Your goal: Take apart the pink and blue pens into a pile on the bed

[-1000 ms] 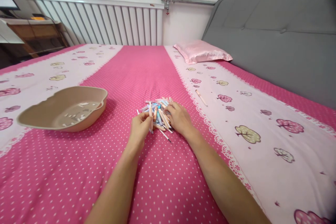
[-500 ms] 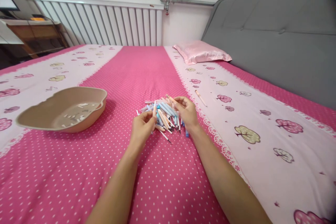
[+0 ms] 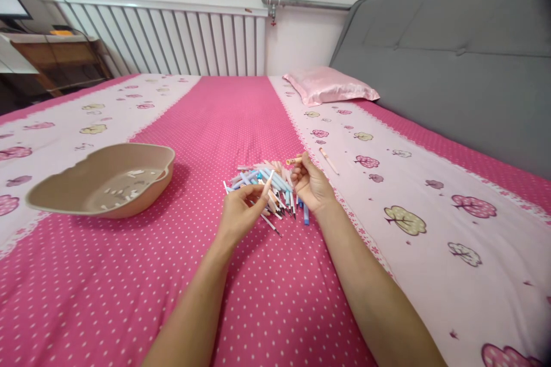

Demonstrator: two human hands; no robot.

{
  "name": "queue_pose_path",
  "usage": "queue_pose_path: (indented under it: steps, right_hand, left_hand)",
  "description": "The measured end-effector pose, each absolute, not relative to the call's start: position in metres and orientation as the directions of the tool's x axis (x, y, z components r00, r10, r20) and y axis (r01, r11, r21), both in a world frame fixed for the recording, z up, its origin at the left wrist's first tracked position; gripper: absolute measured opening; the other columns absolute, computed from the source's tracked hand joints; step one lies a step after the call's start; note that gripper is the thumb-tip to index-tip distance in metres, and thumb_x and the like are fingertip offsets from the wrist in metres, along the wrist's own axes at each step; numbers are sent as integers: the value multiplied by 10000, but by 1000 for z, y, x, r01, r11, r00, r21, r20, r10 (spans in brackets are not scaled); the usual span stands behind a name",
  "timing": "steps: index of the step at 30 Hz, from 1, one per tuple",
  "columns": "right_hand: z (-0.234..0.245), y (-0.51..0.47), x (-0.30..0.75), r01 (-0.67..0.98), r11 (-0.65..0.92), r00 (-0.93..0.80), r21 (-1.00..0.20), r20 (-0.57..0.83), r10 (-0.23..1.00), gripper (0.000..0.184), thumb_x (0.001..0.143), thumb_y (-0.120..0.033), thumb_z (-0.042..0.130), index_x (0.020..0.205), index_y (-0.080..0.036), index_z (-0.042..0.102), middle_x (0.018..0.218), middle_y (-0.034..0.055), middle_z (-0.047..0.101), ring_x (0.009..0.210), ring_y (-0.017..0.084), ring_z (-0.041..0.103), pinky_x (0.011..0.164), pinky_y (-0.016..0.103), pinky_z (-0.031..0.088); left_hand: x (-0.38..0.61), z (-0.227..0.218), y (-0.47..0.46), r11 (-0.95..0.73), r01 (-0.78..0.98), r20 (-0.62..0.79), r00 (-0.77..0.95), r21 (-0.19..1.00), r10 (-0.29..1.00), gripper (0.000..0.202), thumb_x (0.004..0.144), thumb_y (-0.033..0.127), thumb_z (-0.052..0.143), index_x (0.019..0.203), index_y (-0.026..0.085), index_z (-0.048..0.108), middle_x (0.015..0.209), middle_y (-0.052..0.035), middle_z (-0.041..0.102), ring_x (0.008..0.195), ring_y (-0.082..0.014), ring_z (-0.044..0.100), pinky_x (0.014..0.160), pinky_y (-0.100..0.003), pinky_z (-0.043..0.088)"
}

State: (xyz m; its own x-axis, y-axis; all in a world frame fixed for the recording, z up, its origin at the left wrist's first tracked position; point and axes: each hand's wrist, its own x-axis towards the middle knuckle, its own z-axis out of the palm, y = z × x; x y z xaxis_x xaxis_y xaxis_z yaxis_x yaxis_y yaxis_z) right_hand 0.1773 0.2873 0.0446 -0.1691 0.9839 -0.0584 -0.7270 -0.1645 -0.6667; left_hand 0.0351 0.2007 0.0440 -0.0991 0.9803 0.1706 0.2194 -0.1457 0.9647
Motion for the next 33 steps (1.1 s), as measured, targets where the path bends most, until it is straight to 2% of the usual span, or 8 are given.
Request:
queue_pose_path:
  steps: [5, 9, 13, 18, 27, 33]
  right_hand:
    - [45, 284, 175, -656, -142, -159, -742, -48, 986, 316, 572, -411, 755, 653, -165, 573, 650, -28, 609, 552, 55, 536, 429, 142, 375]
    - [45, 282, 173, -611, -79, -137, -787, 6, 991, 347, 585, -465, 726, 710, -176, 581, 652, -25, 609, 549, 69, 528, 425, 163, 355]
    - [44, 282, 172, -559, 5, -125, -829, 90, 988, 306, 634, -454, 693, 752, -186, 600, 644, -31, 587, 536, 58, 513, 424, 162, 327]
    - [46, 280, 173, -492, 80, -105, -867, 150, 983, 272, 672, -451, 660, 775, -206, 602, 659, -33, 580, 550, 56, 513, 434, 159, 324]
    - [47, 276, 170, -431, 90, -164, -898, 176, 971, 279, 698, -451, 638, 815, -198, 626, 679, -23, 595, 568, 64, 531, 445, 162, 338]
    - [47, 273, 169, -350, 106, -261, -931, 206, 943, 268, 700, -387, 651, 895, -203, 649, 723, -20, 629, 600, 65, 535, 484, 156, 375]
  left_hand:
    - [37, 47, 199, -149, 299, 172, -52, 942, 984, 289, 738, 326, 586, 891, 93, 666, 731, -87, 701, 581, -168, 620, 548, -261, 482]
    - [39, 51, 197, -149, 343, 169, -29, 927, 985, 271, 734, 302, 581, 871, 94, 688, 715, -84, 701, 581, -162, 604, 530, -239, 438]
    - [40, 53, 196, -146, 367, 168, -29, 919, 985, 239, 719, 270, 589, 848, 106, 705, 705, -75, 705, 565, -145, 579, 505, -217, 385]
    - [40, 52, 197, -133, 329, 153, -34, 935, 988, 242, 703, 269, 599, 846, 108, 709, 711, -75, 706, 565, -148, 578, 511, -221, 389]
    - [40, 51, 197, -131, 327, 149, -30, 936, 988, 249, 703, 266, 600, 864, 104, 700, 710, -79, 701, 589, -161, 592, 534, -232, 412]
    - [40, 50, 198, -146, 269, 154, -11, 952, 988, 246, 719, 308, 600, 838, 112, 690, 680, -68, 686, 593, -167, 606, 557, -246, 450]
